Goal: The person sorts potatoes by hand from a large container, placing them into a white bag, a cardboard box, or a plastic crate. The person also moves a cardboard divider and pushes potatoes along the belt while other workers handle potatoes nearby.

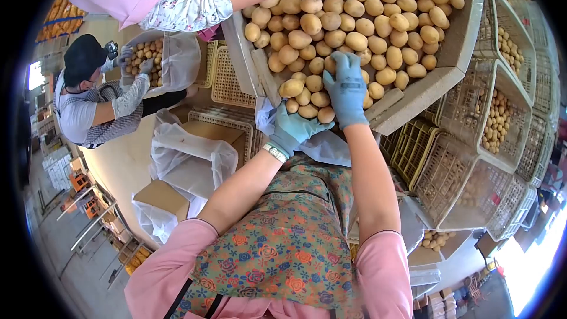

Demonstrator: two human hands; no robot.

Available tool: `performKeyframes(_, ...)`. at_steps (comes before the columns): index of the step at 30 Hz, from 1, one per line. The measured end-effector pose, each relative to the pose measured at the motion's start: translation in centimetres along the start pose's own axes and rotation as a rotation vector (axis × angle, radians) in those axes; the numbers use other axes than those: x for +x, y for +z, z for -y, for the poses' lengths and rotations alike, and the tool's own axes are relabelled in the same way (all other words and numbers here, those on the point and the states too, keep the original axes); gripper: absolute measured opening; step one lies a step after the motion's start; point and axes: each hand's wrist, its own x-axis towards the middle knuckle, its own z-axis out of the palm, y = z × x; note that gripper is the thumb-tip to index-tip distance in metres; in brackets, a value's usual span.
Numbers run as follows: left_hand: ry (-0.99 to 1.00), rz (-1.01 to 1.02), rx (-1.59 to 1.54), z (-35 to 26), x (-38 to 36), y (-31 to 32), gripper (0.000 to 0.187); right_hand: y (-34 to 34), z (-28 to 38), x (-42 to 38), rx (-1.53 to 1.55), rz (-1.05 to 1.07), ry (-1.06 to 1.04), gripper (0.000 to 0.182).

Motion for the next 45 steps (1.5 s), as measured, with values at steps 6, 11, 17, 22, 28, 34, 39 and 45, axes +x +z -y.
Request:
performKeyframes(6, -0.031, 0.056, -0.032, -0.1, 0.1, -0.1, 0.063, -5.3, 3.9, -5.9, 1.69, 0.091, 0.726, 0.047)
performKeyframes(11, 0.181, -0.034, 0.359, 0.2, 1.5, -4.0, 0.059, -5.6, 3.9, -10.1, 1.981, 0.268, 0.947, 0.054)
performKeyframes(17, -0.156, 0.117, -0.039, -1.0, -0.2, -2.6, 0.063, -6.8, 4.4, -10.7, 2.407, 0.38, 1.114, 0.067)
performKeyframes(22, -0.18, 0.214, -0.118, -1.0, 0.5, -2.9, 0.061, -7.2, 4.7, -11.0, 2.67, 0.375, 1.133, 0.064)
performKeyframes(28, -0.114, -0.024, 0.337, -1.2, -0.1, -3.2, 0.064, -8.5, 5.9, -11.2, 2.467, 0.261, 1.112, 0.047)
performKeyframes(34, -0.028, -0.103, 0.265, -0.3, 0.3, -2.7, 0.066, -8.9, 6.2, -11.0, 1.446, 0.298, 0.528, 0.064)
performKeyframes(39, 0.001, -0.057, 0.238, -0.1, -0.5, -1.9, 0.069, -9.7, 7.0, -9.4, 1.224, 0.29, 0.411, 0.067)
performKeyframes(45, 0.124, -0.062, 0.323, 0.1, -0.6, -2.1, 0.059, -8.5, 7.1, -9.1, 1.281, 0.389, 0.511, 0.063)
